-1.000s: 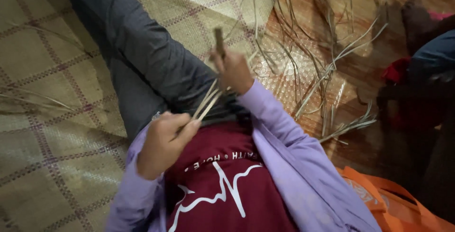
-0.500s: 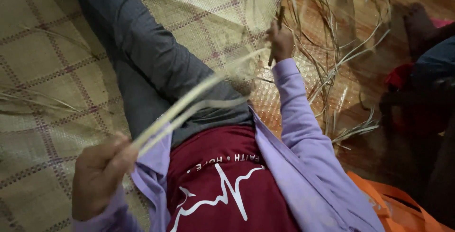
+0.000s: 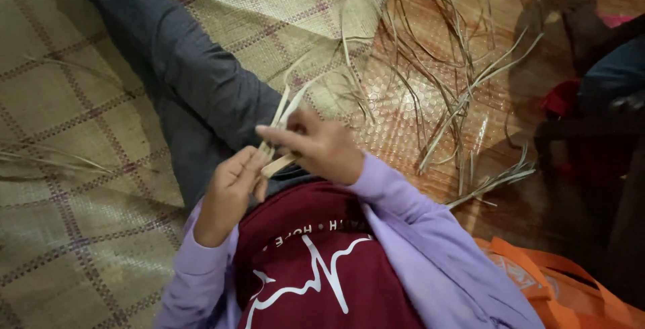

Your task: Preparing and stripping natural fibers using a wooden tool to form specific shapes, likely for weaving.

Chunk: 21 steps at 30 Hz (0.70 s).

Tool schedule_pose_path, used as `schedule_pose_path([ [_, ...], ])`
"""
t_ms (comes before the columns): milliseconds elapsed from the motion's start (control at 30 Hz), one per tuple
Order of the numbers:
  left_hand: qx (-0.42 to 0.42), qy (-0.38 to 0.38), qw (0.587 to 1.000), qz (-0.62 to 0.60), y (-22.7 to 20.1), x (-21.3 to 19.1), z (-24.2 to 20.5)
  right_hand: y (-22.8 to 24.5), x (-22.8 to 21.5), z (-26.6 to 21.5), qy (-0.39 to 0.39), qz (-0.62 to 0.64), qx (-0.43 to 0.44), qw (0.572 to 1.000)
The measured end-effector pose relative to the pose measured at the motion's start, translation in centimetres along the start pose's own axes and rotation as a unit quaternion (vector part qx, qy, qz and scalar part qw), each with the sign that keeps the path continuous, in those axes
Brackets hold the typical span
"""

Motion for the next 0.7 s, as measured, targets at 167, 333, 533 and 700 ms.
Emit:
schedule_pose_path([
  [167, 0.006, -0.015, 1.0, 0.016, -0.2, 0.3, -0.6, -1.2, 2.8, -0.1, -0.028, -0.025, -0.054, 0.998],
  [333, 0.221, 0.02, 0.969, -0.113, 2.5, -7.3, -5.0, -6.9, 5.4, -1.1, 0.0, 0.016, -0.012, 1.0],
  [533, 0.344, -0.091, 0.854, -0.38, -2.8, -10.1, -13.5, -13.8, 5.3, -1.4, 0.08, -0.087, 0.099, 0.988],
  [700, 0.368, -0.203, 0.82, -0.39, -3.2, -10.2, -15.5, -14.6, 2.5, -0.7, 0.129, -0.054, 0.184, 0.973],
])
Point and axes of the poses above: each hand's wrist, its own z-axis towards the middle knuckle, its own x-axis out of the palm, y = z × x, the point moved 1 cm from there along z, towards the middle knuckle, and after that the axes turned 12 degrees about x, right-handed, at the moved point
